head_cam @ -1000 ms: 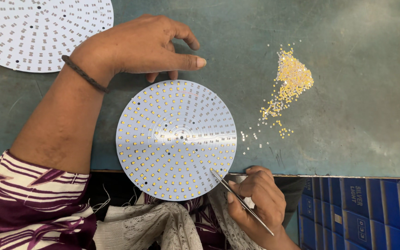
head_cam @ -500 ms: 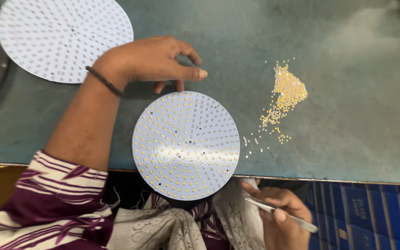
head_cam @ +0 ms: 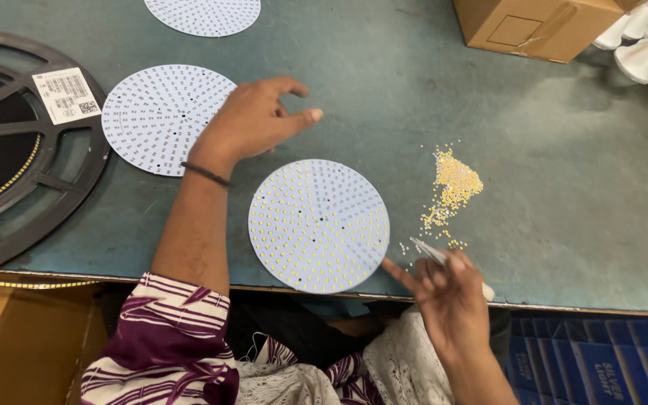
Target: The person holds a circular LED circuit board steady on a workbench with one hand and uses tweezers in the other hand to pick up small LED components from a pile on the table and place them onto the board's pads, working around the board. Other finished boards and a reel of components sit nearby on the bench.
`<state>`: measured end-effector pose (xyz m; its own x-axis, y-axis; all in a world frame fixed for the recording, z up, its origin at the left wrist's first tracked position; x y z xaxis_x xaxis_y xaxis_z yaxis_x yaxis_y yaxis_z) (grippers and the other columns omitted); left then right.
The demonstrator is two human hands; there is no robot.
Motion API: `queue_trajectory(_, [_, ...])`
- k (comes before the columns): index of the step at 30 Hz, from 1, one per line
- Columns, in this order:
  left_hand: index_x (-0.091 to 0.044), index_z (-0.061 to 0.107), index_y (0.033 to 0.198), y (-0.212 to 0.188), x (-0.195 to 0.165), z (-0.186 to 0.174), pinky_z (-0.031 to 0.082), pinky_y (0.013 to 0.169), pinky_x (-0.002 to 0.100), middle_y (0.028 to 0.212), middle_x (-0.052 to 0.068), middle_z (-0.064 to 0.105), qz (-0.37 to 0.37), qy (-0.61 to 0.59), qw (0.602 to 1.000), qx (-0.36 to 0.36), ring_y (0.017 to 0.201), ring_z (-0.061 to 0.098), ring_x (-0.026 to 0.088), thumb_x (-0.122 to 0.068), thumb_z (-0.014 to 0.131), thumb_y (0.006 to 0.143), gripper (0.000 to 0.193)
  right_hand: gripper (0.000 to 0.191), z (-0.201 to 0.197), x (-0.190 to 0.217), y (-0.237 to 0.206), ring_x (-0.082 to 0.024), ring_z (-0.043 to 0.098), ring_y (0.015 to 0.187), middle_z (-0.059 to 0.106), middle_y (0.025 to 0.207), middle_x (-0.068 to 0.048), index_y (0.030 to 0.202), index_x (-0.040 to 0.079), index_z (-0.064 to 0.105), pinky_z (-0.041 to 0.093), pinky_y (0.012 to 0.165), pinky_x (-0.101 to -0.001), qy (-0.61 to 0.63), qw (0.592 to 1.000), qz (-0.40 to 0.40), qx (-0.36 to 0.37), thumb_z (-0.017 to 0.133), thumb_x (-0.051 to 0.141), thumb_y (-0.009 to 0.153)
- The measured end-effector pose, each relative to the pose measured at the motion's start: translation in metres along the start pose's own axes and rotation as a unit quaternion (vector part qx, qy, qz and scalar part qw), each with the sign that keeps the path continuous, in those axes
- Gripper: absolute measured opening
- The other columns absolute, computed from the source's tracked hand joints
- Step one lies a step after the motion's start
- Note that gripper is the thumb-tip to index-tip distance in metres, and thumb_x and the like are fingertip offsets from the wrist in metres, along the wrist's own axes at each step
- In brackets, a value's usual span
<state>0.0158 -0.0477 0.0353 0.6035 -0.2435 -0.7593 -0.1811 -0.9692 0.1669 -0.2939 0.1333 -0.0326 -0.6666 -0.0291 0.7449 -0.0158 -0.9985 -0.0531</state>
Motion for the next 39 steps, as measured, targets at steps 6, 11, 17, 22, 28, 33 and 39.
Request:
queue_trajectory(6, [-0.006,0.069,0.122,-0.007,0.011,-0.004,0.053,0.053,0.036,0.069,0.011,0.072,-0.027,-0.001,1.000,-0.015,0.050,0.066,0.020,-0.046,0.075,0.085,0.055,0.024,-0.029,0.007,0.010,-0.013,0.056,0.073,0.054,0.073,0.002,0.083,0.012,0.054,0.042,0.107,-0.0694,-0.015,0.997,-0.045,0.056,0.067,0.022,0.101])
queue_trajectory(11, [-0.007,0.069,0.124,-0.011,0.002,0.001,0.054,0.056,0.037,0.070,0.014,0.073,-0.041,0.030,0.998,0.025,0.051,0.067,0.023,-0.046,0.073,0.086,0.055,0.015,-0.087,0.046,0.010,-0.032,0.073,0.092,0.071,0.085,-0.011,0.106,0.005,0.067,0.053,0.098,-0.0552,-0.144,0.979,-0.075,0.122,0.069,0.018,0.099])
queue_trajectory(17, [-0.006,0.067,0.128,-0.016,-0.003,0.009,0.056,0.063,0.038,0.082,0.016,0.076,-0.046,0.060,0.996,0.045,0.055,0.070,0.025,-0.046,0.075,0.085,0.060,0.034,-0.091,0.046,0.011,-0.035,0.073,0.101,0.075,0.103,-0.023,0.118,-0.005,0.068,0.058,0.084,-0.0487,-0.232,0.915,0.100,0.315,0.064,0.026,0.104])
queue_trajectory(22, [-0.005,0.067,0.128,-0.012,0.005,0.014,0.057,0.058,0.038,0.085,0.017,0.076,-0.047,0.046,0.996,0.056,0.055,0.070,0.025,-0.046,0.075,0.084,0.061,0.036,-0.064,0.020,0.044,-0.033,0.066,0.122,0.070,0.116,-0.019,0.128,-0.005,0.064,0.045,0.117,-0.0496,-0.223,0.913,0.099,0.327,0.059,0.027,0.111])
queue_trajectory(28, [-0.004,0.068,0.124,-0.011,0.009,0.011,0.056,0.055,0.037,0.073,0.014,0.075,-0.045,0.010,0.998,0.044,0.053,0.068,0.023,-0.047,0.075,0.082,0.060,0.042,-0.054,0.032,0.121,-0.031,0.059,0.124,0.067,0.124,-0.019,0.134,-0.004,0.058,0.042,0.115,-0.0479,-0.289,0.939,0.016,0.188,0.056,0.028,0.106])
queue_trajectory(33, [-0.007,0.070,0.124,-0.016,0.000,0.001,0.055,0.058,0.036,0.066,0.016,0.073,-0.102,0.060,0.991,0.064,0.050,0.068,0.022,-0.051,0.072,0.083,0.060,0.038,-0.090,0.065,0.092,-0.038,0.062,0.119,0.066,0.121,-0.018,0.130,-0.005,0.058,0.045,0.112,-0.0598,-0.250,0.945,0.024,0.209,0.053,0.025,0.108])
queue_trajectory(39, [-0.006,0.066,0.127,-0.020,-0.004,0.003,0.055,0.052,0.036,0.074,0.012,0.076,-0.133,0.013,0.986,0.103,0.048,0.067,0.022,-0.050,0.070,0.083,0.063,0.041,-0.117,0.060,0.039,-0.042,0.067,0.116,0.070,0.113,-0.025,0.127,-0.009,0.064,0.049,0.103,-0.0572,-0.278,0.914,0.063,0.287,0.057,0.027,0.109])
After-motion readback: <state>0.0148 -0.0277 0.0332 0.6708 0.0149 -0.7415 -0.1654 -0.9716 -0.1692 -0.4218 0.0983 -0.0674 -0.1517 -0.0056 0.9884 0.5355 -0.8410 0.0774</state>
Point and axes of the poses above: each hand's wrist, its own y-axis towards the middle knuckle, its own z-axis out of the palm, x = y × z, the point moved 1 cm from there along y, towards the middle knuckle
